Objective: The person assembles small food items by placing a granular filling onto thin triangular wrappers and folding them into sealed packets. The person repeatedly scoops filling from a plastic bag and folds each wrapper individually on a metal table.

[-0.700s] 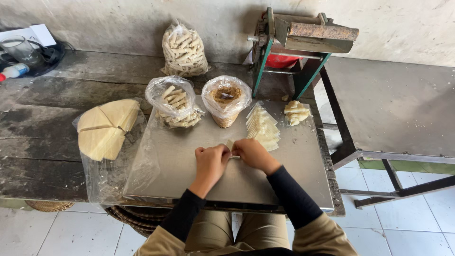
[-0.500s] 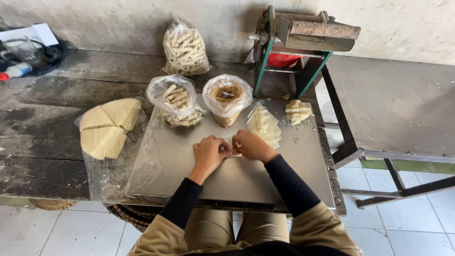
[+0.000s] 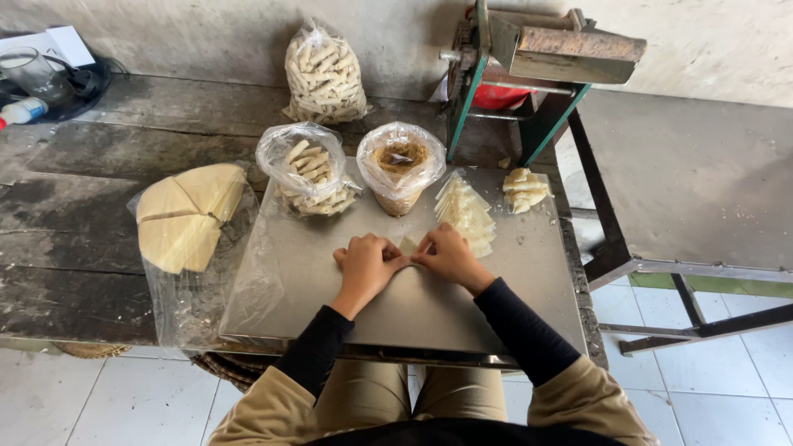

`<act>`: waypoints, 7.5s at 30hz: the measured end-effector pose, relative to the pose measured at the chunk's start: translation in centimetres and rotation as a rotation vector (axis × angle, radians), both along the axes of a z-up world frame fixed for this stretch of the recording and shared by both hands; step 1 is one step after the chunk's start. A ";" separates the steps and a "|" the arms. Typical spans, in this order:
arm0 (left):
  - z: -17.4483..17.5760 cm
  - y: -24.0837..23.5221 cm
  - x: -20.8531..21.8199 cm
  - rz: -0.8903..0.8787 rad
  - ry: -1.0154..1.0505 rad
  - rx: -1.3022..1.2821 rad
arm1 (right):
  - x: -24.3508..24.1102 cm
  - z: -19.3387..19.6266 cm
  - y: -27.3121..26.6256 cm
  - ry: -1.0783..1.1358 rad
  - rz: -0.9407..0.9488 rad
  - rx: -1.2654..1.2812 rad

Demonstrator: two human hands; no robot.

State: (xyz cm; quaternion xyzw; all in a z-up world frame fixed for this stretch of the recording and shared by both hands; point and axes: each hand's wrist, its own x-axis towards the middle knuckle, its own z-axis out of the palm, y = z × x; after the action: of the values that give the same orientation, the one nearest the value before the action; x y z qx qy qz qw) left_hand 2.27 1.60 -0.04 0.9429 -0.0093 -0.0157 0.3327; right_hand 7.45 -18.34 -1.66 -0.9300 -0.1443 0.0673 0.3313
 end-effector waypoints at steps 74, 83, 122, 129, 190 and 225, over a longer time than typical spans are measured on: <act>3.0 2.9 7.8 0.402 -0.922 0.435 | 1.8 3.4 -6.5 -0.251 -0.264 0.000; 3.0 1.5 7.1 0.048 -0.791 0.070 | 1.0 2.7 -5.9 -0.124 0.251 -0.166; -1.6 -5.0 5.3 -0.448 -0.430 -0.065 | 2.3 3.7 -8.7 -0.079 -0.109 0.329; -1.6 -6.2 5.1 -0.501 -0.752 0.048 | 2.6 3.9 -9.0 -0.044 -0.208 0.347; -1.2 0.3 -4.3 0.096 -0.399 -0.233 | 18.2 5.7 6.2 -1.016 0.201 -0.832; -0.2 1.4 -7.3 0.166 -0.192 -0.269 | 11.6 10.4 -2.3 -0.112 0.166 0.288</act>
State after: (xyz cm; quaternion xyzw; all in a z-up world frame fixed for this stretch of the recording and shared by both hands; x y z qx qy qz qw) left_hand -5.03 3.05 -0.23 0.8847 0.0348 0.1031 0.4533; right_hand 19.08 -20.62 8.77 -0.8600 -0.2472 0.0212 0.4459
